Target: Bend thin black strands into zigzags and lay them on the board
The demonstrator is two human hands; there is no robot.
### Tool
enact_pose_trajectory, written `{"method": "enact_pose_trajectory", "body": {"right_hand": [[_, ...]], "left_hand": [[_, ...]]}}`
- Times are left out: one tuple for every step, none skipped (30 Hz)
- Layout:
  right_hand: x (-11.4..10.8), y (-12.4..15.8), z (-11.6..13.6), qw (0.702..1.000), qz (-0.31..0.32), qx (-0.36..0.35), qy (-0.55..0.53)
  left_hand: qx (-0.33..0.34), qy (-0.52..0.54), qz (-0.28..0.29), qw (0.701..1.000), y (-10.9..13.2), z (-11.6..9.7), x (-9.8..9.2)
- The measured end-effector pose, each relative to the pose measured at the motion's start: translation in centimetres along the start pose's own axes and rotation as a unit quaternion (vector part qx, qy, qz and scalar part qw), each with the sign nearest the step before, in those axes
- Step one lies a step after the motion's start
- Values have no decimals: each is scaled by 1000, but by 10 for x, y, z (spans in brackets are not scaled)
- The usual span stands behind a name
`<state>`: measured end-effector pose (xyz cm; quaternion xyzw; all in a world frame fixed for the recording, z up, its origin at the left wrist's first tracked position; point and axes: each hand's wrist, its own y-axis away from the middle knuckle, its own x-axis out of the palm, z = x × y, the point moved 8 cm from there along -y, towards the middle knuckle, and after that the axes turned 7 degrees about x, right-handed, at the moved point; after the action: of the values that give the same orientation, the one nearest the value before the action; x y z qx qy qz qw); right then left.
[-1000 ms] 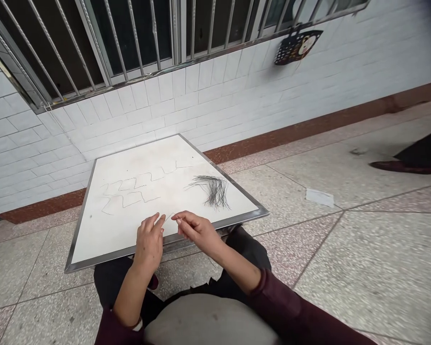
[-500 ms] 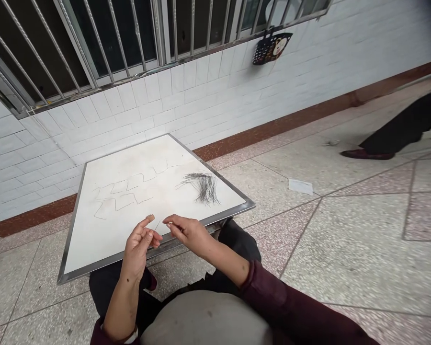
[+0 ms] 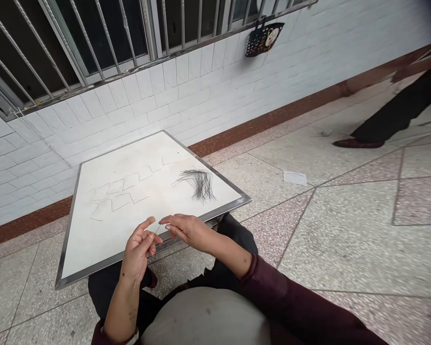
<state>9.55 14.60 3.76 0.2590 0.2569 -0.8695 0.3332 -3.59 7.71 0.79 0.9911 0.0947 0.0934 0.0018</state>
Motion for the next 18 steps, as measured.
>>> {"method": "enact_pose_trajectory", "body": {"right_hand": [[2, 0, -1, 1000, 9, 3, -1], [4, 1, -2, 1000, 18, 9, -6], [6, 1, -4, 999, 24, 17, -14], [7, 1, -5, 999, 27, 25, -25], [7, 1, -5, 998, 29, 32, -37], [8, 1, -5, 998, 28, 38, -51], [7, 1, -5, 997, 25, 44, -63], [7, 1, -5, 996, 21, 51, -74], [6, 1, -5, 995, 15, 58, -84], [6, 0, -6, 994, 8, 65, -92], [5, 0, -6, 993, 1, 72, -98], [5, -1, -6, 992, -7, 77, -102], [5, -1, -7, 991, -14, 81, -105], [6, -1, -7, 990, -21, 87, -107], [6, -1, -8, 990, -27, 93, -107], [6, -1, -8, 989, -32, 100, -107], [6, -1, -8, 988, -36, 107, -107], [7, -1, -8, 987, -38, 112, -107]], "left_hand": [[0, -1, 4, 1000, 0, 1, 1], [-1, -1, 9, 1000, 0, 1, 2], [-3, 2, 16, 1000, 0, 1, 3], [-6, 9, 25, 1000, 1, 1, 5], [-9, 19, 37, 999, 2, 1, 7], [-13, 32, 48, 998, 3, 0, 10], [-16, 45, 57, 997, 4, -1, 12], [-17, 59, 62, 996, 5, -2, 14], [-16, 72, 64, 995, 6, -3, 15], [-13, 86, 61, 994, 6, -3, 15], [-8, 100, 56, 993, 6, -3, 15], [-3, 117, 50, 992, 5, -3, 15], [3, 134, 43, 990, 4, -2, 14], [10, 152, 35, 988, 3, -1, 14], [16, 167, 27, 985, 2, 1, 13], [21, 180, 19, 983, 1, 2, 12], [25, 192, 10, 981, 1, 2, 12], [27, 202, 2, 979, 0, 3, 12]]}}
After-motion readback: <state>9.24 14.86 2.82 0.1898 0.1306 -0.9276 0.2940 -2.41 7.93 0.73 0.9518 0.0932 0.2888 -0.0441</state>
